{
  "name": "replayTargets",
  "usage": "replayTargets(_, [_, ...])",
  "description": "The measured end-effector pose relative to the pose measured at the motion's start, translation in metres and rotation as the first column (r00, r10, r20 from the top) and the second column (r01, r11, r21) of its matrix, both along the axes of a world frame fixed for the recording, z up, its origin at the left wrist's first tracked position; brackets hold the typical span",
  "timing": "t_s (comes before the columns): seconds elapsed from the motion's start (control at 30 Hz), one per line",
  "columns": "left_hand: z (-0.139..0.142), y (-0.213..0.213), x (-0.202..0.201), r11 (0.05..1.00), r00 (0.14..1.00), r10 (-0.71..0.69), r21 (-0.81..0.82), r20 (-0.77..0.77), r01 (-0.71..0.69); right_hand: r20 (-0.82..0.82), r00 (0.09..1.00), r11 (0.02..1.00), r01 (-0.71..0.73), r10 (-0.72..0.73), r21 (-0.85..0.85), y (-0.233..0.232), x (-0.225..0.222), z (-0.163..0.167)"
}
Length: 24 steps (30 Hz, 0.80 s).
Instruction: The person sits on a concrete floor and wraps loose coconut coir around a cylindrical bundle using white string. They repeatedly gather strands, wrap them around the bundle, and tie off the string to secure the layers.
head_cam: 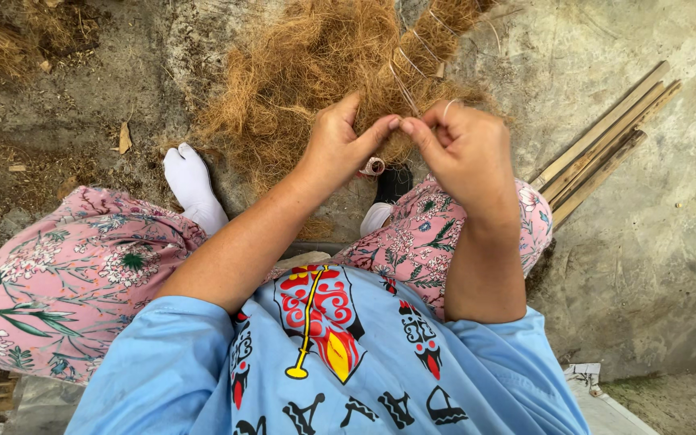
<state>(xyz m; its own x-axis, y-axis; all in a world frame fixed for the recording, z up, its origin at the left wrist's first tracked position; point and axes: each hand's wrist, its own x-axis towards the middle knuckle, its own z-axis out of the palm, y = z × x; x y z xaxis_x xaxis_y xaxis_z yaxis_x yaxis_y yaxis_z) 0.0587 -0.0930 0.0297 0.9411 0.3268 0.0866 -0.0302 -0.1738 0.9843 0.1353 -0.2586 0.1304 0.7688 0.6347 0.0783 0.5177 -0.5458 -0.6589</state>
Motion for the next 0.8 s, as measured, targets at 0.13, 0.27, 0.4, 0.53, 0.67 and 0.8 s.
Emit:
replayTargets(0.13, [-0.011, 0.000, 0.005, 0.998, 0.980, 0.040, 0.045, -0.195, -0.031, -0.194, 0.969, 0.962, -0.101, 0.153, 0.255, -0.003, -0.006, -0.016])
replayTargets(0.27, [-0.026, 0.003, 0.007, 0.984, 0.999, 0.000, -0.178, 0.033, 0.006, -0.254, 0.957, 0.962, -0.071, 0.140, 0.262, -0.006, 0.003, -0.036])
replayTargets(0.4, [-0.036, 0.010, 0.008, 0.737, 0.984, -0.160, -0.654, 0.073, 0.168, -0.318, 0.947, 0.969, 0.046, 0.035, 0.242, -0.009, 0.021, -0.054])
replayTargets(0.53, [-0.034, 0.024, -0.001, 0.542, 0.936, -0.344, -0.799, 0.074, 0.262, -0.371, 0.927, 0.964, 0.049, 0.053, 0.260, -0.005, 0.034, -0.064])
replayTargets(0.67, [-0.029, 0.033, -0.008, 0.391, 0.834, -0.542, -0.849, 0.098, 0.354, -0.528, 0.818, 0.896, 0.035, 0.229, 0.443, 0.003, 0.037, -0.059])
replayTargets(0.8, [-0.031, 0.035, -0.009, 0.096, 0.702, -0.679, -0.922, 0.215, 0.374, -0.686, 0.625, 0.876, 0.009, 0.372, 0.483, 0.010, 0.035, -0.052])
